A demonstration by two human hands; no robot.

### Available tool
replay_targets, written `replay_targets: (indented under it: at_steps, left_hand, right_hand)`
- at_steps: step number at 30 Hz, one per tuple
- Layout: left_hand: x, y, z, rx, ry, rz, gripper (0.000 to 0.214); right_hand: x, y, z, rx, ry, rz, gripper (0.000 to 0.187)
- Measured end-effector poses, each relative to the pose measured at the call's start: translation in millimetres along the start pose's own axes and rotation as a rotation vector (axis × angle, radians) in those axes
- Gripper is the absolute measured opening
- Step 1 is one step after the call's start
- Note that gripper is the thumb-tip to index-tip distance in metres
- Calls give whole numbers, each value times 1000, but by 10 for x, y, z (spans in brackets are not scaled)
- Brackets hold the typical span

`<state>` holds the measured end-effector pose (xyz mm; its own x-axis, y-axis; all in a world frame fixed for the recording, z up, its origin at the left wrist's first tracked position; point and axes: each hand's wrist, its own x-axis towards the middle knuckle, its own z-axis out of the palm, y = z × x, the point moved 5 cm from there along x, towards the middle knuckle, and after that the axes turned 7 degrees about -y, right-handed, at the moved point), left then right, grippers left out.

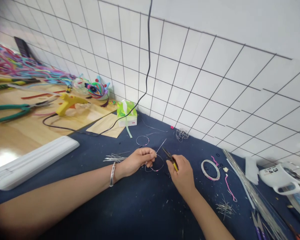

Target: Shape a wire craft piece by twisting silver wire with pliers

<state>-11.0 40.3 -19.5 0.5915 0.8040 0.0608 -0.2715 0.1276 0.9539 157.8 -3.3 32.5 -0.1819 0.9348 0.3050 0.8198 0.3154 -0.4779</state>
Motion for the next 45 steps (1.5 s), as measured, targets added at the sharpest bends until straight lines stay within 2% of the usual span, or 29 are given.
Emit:
replay_targets:
  at_steps: [2,5,7,10,13,17,22,29,45]
  left_hand:
    - [-9,8,-1,-22,-10,7,19]
    - [-24,30,17,-32,-56,11,16]
    - [-34,45,47,-19,-105,9,15]
    - [-57,44,128,22,-209,-28,15]
    - [-93,11,232,34,-330,-104,16]
    - [-146,-21,341,2,-440,-170,15]
    - [-181,-71,398,33,-521,-217,17]
    - [-165,-105,388,65,-499,-213,17]
    - [-159,-21,373,90,-398,-179,23]
  right_hand:
    - [-83,45,-19,-137,17,-104,23]
    - [-148,156,-22,-124,17,-61,24]
    - [-151,231,10,61,-40,89,26]
    - [-159,253,128,524,-128,312,28]
    - [-156,137,236,961,-132,322,32]
    - [-177,16,317,1221,-124,297,18]
    - [-226,-29,371,1247,-93,358,10]
    - [-277,-52,443,1280,-41,454,13]
    - [-252,-30,410,1379,21,402,10]
